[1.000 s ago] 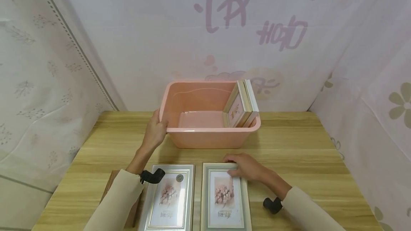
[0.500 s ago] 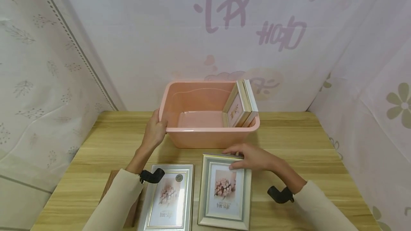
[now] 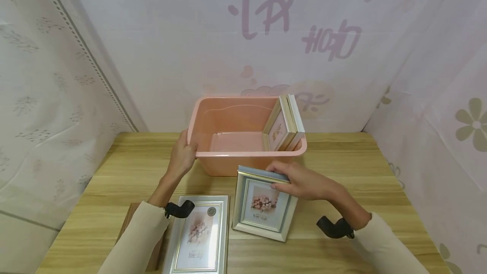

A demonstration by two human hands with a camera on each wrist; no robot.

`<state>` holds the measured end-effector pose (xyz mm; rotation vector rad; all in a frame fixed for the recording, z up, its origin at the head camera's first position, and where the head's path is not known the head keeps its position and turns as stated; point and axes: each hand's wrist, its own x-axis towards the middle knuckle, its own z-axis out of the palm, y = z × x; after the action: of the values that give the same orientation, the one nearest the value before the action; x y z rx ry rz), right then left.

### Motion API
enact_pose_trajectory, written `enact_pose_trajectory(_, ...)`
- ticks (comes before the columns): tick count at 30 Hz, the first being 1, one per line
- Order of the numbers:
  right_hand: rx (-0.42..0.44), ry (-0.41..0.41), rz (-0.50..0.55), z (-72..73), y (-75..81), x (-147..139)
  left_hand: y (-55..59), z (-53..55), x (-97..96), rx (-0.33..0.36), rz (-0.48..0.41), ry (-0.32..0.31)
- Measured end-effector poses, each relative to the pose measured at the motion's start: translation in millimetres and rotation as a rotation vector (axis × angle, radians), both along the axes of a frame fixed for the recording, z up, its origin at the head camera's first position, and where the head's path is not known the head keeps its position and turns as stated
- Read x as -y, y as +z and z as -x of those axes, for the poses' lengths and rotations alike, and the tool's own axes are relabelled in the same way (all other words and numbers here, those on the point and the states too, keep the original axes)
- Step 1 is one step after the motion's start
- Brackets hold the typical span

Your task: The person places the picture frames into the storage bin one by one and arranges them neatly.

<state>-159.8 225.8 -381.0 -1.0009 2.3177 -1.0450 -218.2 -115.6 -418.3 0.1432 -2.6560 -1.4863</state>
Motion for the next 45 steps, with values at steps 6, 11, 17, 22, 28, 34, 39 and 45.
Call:
enact_pose_trajectory(6,-0.057,-0.052,0.042,-0.4,19.3,-0.6,-1.3,0.7,-1.3,-0.013,-0.007,0.002)
enact_pose_trajectory(11,-0.091,-0.09,0.151,0.8,41.4,-2.8,-1.0,1.6,-0.6,-0.021,-0.009,0.002)
enact_pose_trajectory(17,-0.179,-0.106,0.22,2.4,73.2,-5.2,0.0,1.2,1.2,-0.02,-0.005,0.008)
enact_pose_trajectory(22,-0.23,-0.188,0.191,1.7,98.3,-8.2,0.0,0.1,2.6,-0.021,-0.008,0.006)
enact_pose_trajectory(28,-0.355,-0.245,0.24,12.0,113.7,-13.4,-0.6,1.4,2.0,-0.031,-0.009,0.006)
enact_pose_trajectory(34,-0.352,-0.371,0.242,25.1,120.8,-20.8,-2.2,2.5,2.2,-0.038,0.001,0.008)
enact_pose_trajectory(39,-0.326,-0.498,0.274,32.9,122.9,-23.4,-1.9,1.9,1.7,-0.041,0.001,0.008)
enact_pose_trajectory(45,-0.275,-0.655,0.36,40.9,125.8,-20.3,-2.0,2.4,0.6,-0.048,-0.001,0.001)
